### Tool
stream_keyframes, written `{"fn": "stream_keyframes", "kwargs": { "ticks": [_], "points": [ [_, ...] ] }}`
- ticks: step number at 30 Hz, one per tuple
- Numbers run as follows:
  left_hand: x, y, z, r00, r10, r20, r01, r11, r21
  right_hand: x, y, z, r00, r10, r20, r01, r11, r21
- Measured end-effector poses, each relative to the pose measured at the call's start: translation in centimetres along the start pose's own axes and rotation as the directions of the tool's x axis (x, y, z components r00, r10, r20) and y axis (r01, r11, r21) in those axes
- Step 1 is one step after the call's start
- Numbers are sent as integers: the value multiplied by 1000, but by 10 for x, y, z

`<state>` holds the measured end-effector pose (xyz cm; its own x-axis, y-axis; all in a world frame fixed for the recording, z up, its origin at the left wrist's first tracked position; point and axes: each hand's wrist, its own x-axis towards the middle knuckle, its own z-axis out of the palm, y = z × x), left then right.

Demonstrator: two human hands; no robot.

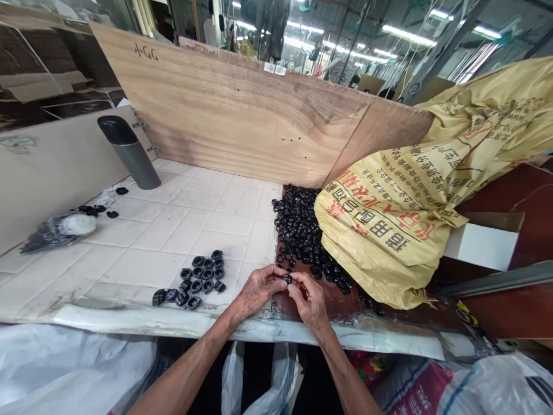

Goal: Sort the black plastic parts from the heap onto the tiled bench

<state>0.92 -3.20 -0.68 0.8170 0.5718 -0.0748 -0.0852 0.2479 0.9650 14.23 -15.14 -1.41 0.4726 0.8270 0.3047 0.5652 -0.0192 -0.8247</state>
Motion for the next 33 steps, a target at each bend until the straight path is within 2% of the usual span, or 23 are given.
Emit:
{"fn": "stream_keyframes", "kwargs": {
  "ticks": [6, 11, 15, 19, 24, 29, 31, 33],
  "points": [
    [-2, 4, 0, 1000, -17, 12, 17, 1000, -23, -1, -4, 0, 1000, -2, 16, 1, 998, 56],
    [-2, 0, -1, 999, 27, 41, -29, 999, 45, -1, -4, 0, 998, 54, 20, -55, 997, 50],
    [-1, -3, -1, 999, -16, 28, 18, 998, -63, -1, -4, 0, 1000, -19, -9, 19, 999, 38],
    [-1, 1, -1, 999, -33, 29, 36, 993, -112, -1, -6, -2, 997, -31, -66, 30, 999, -11],
    [-4, 8, -2, 998, -46, 54, 51, 994, -100, -2, -6, -4, 992, -124, 25, 123, 992, 36],
    [-16, 0, -2, 997, -68, 33, 68, 998, -5, -7, -3, -2, 986, -71, 150, 65, 997, 48],
    [-22, -4, -1, 1000, -11, 1, 10, 994, 111, -8, -3, 0, 982, -32, 184, 28, 999, 22],
    [-29, -8, -1, 995, 100, -18, -91, 957, 277, -9, -4, 0, 980, -7, 199, 9, 1000, -10]
  ]
}}
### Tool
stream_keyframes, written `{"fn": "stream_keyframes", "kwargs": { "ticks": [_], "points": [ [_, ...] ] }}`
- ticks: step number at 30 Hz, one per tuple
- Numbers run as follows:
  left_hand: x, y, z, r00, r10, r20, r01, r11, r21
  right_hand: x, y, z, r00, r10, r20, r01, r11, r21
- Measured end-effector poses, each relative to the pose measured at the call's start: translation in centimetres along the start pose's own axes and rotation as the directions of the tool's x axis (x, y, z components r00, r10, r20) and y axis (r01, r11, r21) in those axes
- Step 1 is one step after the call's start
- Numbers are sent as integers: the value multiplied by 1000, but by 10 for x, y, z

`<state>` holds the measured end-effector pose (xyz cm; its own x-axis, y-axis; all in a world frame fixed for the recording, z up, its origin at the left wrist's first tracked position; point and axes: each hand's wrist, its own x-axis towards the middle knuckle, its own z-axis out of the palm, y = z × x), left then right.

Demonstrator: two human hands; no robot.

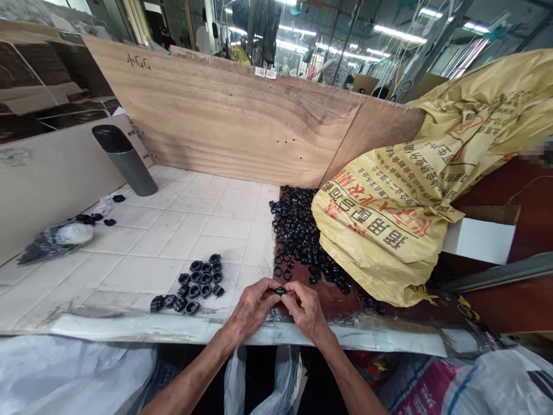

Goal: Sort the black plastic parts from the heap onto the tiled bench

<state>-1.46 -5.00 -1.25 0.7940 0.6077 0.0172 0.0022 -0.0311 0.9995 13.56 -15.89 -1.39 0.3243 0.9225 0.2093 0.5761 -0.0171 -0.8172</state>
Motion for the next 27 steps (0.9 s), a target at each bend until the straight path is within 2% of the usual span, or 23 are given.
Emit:
{"fn": "stream_keyframes", "kwargs": {
  "ticks": [3, 5, 7, 9, 10, 11, 13, 14, 15, 16, 18, 20, 24, 27],
  "points": [
    [-12, 2, -3, 994, 104, 10, -104, 975, 194, -2, -4, 0, 999, -6, 44, 7, 1000, -20],
    [-20, 9, -8, 986, 100, 131, -131, 958, 253, -3, -5, -1, 1000, -16, 24, 17, 999, -45],
    [-25, 17, -13, 945, 90, 315, -194, 929, 316, -5, -3, -1, 994, -3, -106, -8, 994, -107],
    [-24, 24, -14, 896, 63, 439, -241, 900, 364, -6, 3, -2, 957, 20, -288, -72, 983, -172],
    [-19, 25, -14, 903, 42, 427, -227, 892, 391, -6, 7, -3, 926, 27, -376, -111, 972, -205],
    [-13, 25, -12, 934, 25, 356, -187, 884, 428, -7, 13, -5, 893, 30, -449, -153, 959, -240],
    [6, 19, -8, 995, 38, 93, -83, 841, 534, -8, 24, -9, 839, 26, -543, -237, 917, -322],
    [16, 14, -5, 996, 76, -39, -37, 799, 600, -8, 29, -12, 829, 21, -559, -270, 890, -367],
    [27, 9, -3, 986, 116, -122, -6, 748, 664, -8, 34, -14, 835, 17, -551, -287, 867, -408],
    [36, 3, -1, 979, 137, -153, 15, 697, 717, -9, 38, -16, 850, 15, -526, -287, 851, -439],
    [49, -6, 1, 982, 139, -131, 18, 615, 788, -9, 41, -18, 883, 5, -470, -257, 842, -474],
    [53, -13, 3, 984, 151, -97, -8, 577, 817, -9, 40, -17, 910, -14, -415, -212, 843, -494],
    [47, -17, 5, 965, 256, -59, -103, 578, 809, -6, 33, -13, 943, -40, -330, -141, 851, -505],
    [45, -19, 7, 959, 282, -36, -135, 565, 814, -1, 30, -10, 959, -65, -277, -82, 869, -487]
  ]
}}
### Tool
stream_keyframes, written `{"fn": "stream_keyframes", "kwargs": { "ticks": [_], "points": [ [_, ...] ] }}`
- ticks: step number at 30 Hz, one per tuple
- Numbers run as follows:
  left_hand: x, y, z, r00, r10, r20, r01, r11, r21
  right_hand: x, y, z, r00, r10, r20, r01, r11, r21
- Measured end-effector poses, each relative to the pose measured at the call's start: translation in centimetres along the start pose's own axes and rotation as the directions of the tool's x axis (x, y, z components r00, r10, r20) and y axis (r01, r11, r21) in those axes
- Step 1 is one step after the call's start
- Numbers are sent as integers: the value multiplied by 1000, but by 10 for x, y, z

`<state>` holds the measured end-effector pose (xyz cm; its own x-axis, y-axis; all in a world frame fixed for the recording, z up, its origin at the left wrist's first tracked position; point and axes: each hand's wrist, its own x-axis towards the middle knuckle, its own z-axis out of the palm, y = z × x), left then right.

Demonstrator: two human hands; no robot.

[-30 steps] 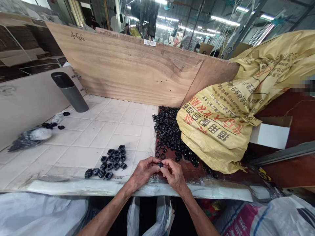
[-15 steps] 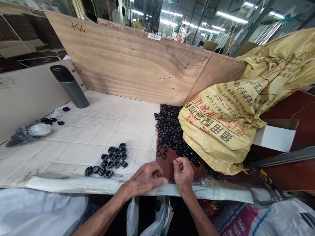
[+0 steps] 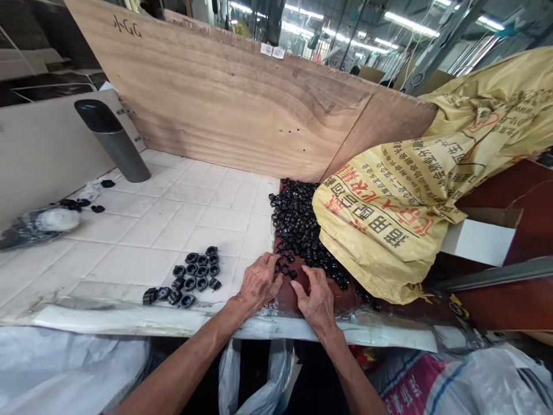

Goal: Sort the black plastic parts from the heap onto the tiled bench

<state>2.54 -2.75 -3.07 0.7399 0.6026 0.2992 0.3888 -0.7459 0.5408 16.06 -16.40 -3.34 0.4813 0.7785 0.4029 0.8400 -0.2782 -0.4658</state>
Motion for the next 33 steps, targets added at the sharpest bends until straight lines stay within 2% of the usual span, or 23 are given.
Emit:
{"fn": "stream_keyframes", "kwargs": {
  "ticks": [3, 6, 8, 10, 13, 16, 18, 23, 26, 29, 33],
  "points": [
    [2, -1, 2, 1000, 23, 14, -23, 1000, 6, 6, -3, 6, 995, -83, 49, 81, 995, 54],
    [2, -3, 1, 999, 46, -15, -47, 997, -55, 10, -7, 10, 989, -126, 79, 117, 986, 119],
    [1, -4, 0, 998, 39, -42, -44, 990, -131, 10, -10, 9, 994, -93, 57, 81, 980, 181],
    [0, -3, -2, 998, 12, -57, -24, 974, -224, 10, -11, 7, 999, -10, 35, -1, 952, 307],
    [0, 0, -3, 998, -22, -52, 2, 938, -348, 12, -14, 3, 989, 121, 84, -147, 809, 569],
    [0, 1, -3, 999, -40, -4, 34, 893, -448, 17, -17, 3, 973, 169, 159, -231, 663, 712],
    [1, 1, -3, 998, -47, 46, 64, 854, -516, 18, -18, 4, 967, 180, 180, -254, 636, 729],
    [2, 4, -9, 987, -53, 149, 132, 793, -595, 15, -17, 5, 950, 257, 176, -304, 643, 703],
    [2, 6, -12, 989, -21, 144, 103, 799, -593, 14, -16, 6, 958, 217, 187, -285, 653, 702],
    [2, 8, -13, 990, 20, 137, 75, 756, -650, 14, -15, 8, 961, 201, 192, -277, 655, 703],
    [2, 11, -14, 986, -6, 167, 124, 697, -706, 14, -15, 7, 952, 222, 208, -304, 652, 695]
  ]
}}
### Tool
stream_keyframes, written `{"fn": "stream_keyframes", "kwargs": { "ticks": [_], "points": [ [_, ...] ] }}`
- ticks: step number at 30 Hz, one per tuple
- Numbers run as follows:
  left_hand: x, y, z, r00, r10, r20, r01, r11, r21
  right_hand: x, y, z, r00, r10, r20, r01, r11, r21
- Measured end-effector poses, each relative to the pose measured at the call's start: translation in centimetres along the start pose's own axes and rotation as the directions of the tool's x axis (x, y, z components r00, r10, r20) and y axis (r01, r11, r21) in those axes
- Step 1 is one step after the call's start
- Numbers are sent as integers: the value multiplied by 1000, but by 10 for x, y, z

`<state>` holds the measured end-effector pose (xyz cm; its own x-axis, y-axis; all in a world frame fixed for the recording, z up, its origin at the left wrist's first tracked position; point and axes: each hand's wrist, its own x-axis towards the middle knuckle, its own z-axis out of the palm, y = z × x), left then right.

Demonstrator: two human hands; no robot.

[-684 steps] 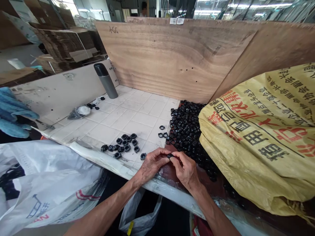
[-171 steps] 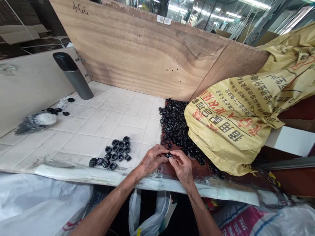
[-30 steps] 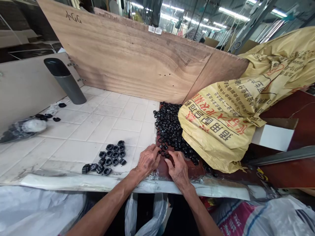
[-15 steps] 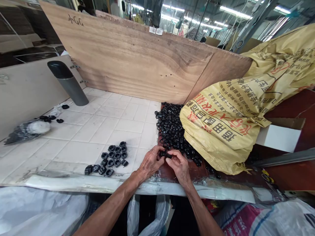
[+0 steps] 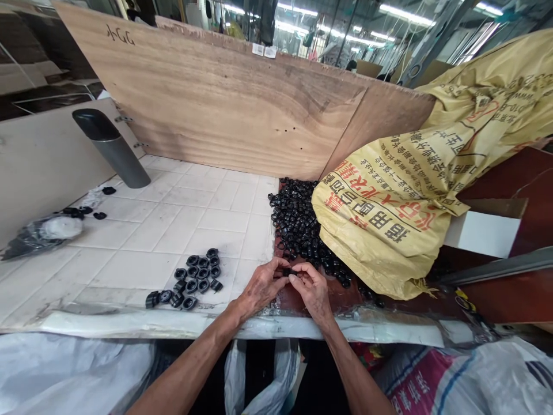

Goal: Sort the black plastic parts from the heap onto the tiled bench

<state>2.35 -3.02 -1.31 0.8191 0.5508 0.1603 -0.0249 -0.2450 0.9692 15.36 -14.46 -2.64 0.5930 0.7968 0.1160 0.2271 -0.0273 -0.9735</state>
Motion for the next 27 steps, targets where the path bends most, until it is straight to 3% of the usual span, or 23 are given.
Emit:
{"fn": "stream_keyframes", "kwargs": {
  "ticks": [3, 12, 16, 23, 27],
  "points": [
    [0, 1, -1, 1000, -16, -14, 17, 1000, 24, 0, -2, 0, 999, -35, -6, 35, 999, -1],
    [1, -5, -1, 984, 180, -7, -179, 981, 79, 1, -10, -1, 998, -50, 31, 49, 999, 23],
    [3, -5, -2, 988, 134, -82, -133, 991, 14, 0, -10, -3, 1000, -7, -26, 9, 998, 69],
    [1, -7, 0, 996, -50, -79, 34, 981, -191, 1, -7, -1, 996, -35, -80, 37, 999, 23],
    [0, -4, 0, 997, -33, -72, 21, 986, -164, 0, -2, -1, 996, -14, -89, 10, 999, -47]
  ]
}}
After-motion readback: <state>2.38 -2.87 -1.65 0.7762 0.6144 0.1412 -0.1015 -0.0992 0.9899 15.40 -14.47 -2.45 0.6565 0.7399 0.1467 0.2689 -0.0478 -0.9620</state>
